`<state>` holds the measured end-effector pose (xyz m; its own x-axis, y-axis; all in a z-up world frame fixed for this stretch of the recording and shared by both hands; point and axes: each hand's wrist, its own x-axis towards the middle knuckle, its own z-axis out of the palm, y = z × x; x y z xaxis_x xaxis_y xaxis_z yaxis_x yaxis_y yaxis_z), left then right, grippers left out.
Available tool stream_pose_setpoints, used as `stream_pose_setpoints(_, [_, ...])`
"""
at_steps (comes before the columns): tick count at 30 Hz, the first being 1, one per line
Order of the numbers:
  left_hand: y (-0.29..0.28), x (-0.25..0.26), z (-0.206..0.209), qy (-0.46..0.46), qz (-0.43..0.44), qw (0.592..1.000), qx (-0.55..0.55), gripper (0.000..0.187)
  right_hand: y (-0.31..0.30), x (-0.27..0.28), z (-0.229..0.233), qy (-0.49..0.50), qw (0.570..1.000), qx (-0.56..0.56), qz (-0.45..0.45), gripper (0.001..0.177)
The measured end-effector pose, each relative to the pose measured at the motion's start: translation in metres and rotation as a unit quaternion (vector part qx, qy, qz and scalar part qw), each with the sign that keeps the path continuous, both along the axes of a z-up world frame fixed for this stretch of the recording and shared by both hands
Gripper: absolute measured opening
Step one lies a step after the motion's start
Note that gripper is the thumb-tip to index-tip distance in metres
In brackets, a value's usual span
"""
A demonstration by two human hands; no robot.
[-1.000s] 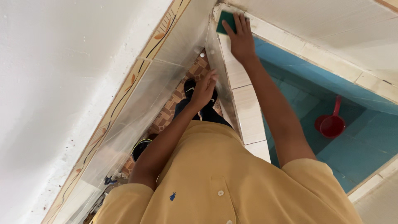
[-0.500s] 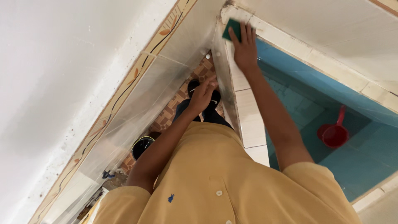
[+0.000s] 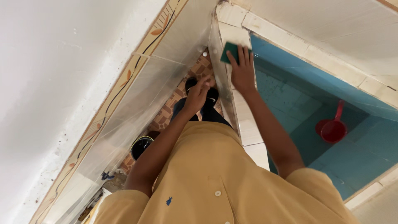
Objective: The person scrubs the tiled edge of a blue water basin with a sponge, then places a soap bar, a green bottle, and a clear bottle on the ledge. The person continues scrubbing the tiles and ledge with the sponge.
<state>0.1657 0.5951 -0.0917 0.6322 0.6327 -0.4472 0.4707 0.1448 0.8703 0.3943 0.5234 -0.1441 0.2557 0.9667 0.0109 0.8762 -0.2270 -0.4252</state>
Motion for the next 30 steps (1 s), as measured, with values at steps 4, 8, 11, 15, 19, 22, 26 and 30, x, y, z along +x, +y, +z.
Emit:
stream_pose_setpoints(4, [-0.005,-0.005,-0.002,0.034,0.002,0.999,-0.020,0.045,-0.025,-0.019,0.002,0.008,1.000,-0.004,-0.028,0.066])
stream_pose_setpoints(8, [-0.005,-0.006,-0.010,-0.083,0.012,0.996,0.043,0.040,0.028,0.013,-0.031,-0.051,0.998,0.035,-0.011,0.069])
stream_pose_setpoints(11, [-0.007,-0.002,0.000,-0.017,0.006,1.000,-0.008,0.042,0.085,0.044,-0.053,-0.057,0.995,0.083,0.010,0.072])
stream_pose_setpoints(15, [-0.008,0.001,0.009,0.008,0.006,0.999,-0.032,0.045,0.113,0.055,-0.057,-0.059,0.996,0.073,0.010,0.072])
stream_pose_setpoints(19, [-0.009,-0.004,-0.011,-0.051,0.006,0.998,0.032,0.044,0.081,0.045,-0.049,-0.077,0.995,0.057,0.010,0.072])
stream_pose_setpoints(22, [-0.014,-0.010,-0.024,-0.020,-0.005,1.000,0.009,0.045,0.031,0.018,-0.030,-0.040,0.999,0.012,-0.009,0.071])
stream_pose_setpoints(26, [-0.016,-0.015,-0.031,-0.055,-0.003,0.998,-0.002,0.044,-0.036,-0.027,0.005,0.018,0.998,-0.012,-0.066,0.067])
stream_pose_setpoints(30, [-0.012,-0.012,-0.034,-0.050,-0.005,0.999,-0.010,0.047,-0.044,-0.036,0.006,-0.007,0.997,0.004,-0.077,0.063])
